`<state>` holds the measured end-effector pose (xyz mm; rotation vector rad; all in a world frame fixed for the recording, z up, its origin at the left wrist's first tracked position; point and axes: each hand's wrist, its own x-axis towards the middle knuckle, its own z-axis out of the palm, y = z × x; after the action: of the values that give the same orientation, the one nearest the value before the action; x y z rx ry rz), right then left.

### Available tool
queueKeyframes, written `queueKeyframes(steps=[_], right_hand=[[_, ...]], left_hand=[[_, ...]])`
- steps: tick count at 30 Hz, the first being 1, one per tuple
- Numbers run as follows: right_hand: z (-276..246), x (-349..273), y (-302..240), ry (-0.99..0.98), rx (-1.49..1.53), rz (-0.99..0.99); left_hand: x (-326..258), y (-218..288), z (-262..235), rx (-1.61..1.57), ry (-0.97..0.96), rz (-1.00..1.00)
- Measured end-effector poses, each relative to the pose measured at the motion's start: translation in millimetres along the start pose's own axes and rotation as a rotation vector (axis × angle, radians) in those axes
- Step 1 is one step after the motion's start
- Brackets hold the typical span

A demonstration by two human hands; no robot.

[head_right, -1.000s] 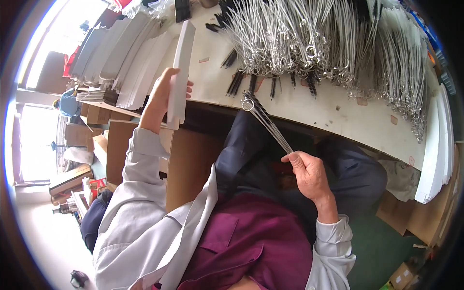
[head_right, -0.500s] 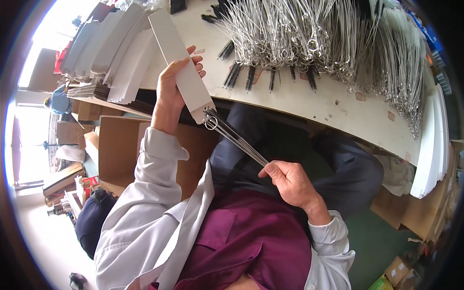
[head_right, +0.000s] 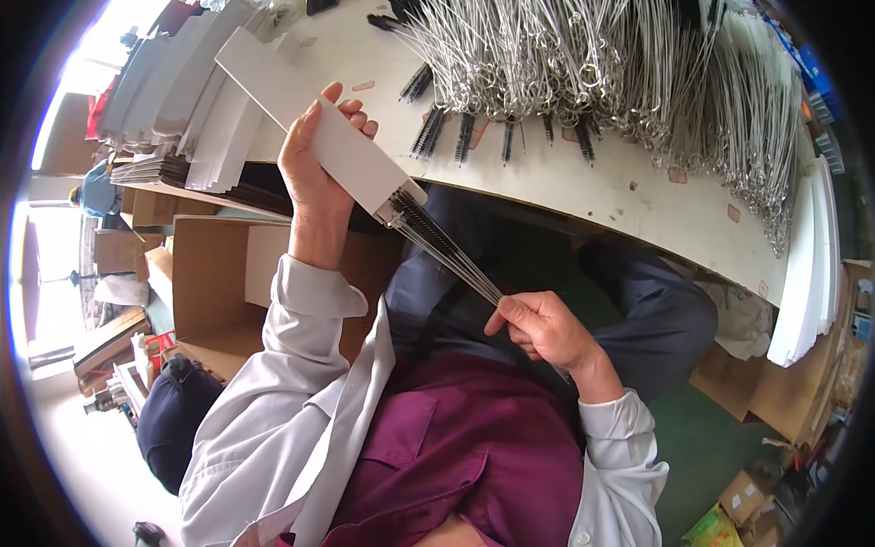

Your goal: Packaging thin wire brushes into white cardboard boxes at a workstation.

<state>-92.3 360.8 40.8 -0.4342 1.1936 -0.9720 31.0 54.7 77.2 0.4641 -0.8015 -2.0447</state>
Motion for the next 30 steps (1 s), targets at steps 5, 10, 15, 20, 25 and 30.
queueKeyframes(steps=[5,10,15,20,25,30], right_hand=[[-8,4,6,-0.058,0.139,0.057],[-15,5,10,-0.084,0.201,0.065],[-25,7,13,-0.131,0.286,0.143],[-28,4,9,-0.145,0.327,0.153],[-27,2,9,-0.133,0.306,0.155],[-22,2,11,-0.112,0.347,0.156]], left_hand=[[-2,-5,2,-0.040,0.005,0.031],[-3,-10,-3,-0.072,0.005,0.010],[-6,-15,2,-0.082,-0.041,-0.007],[-6,-17,3,0.005,-0.092,-0.040],[-2,-20,2,-0.028,-0.020,-0.027],[-1,-22,-5,-0.089,0.025,-0.008]])
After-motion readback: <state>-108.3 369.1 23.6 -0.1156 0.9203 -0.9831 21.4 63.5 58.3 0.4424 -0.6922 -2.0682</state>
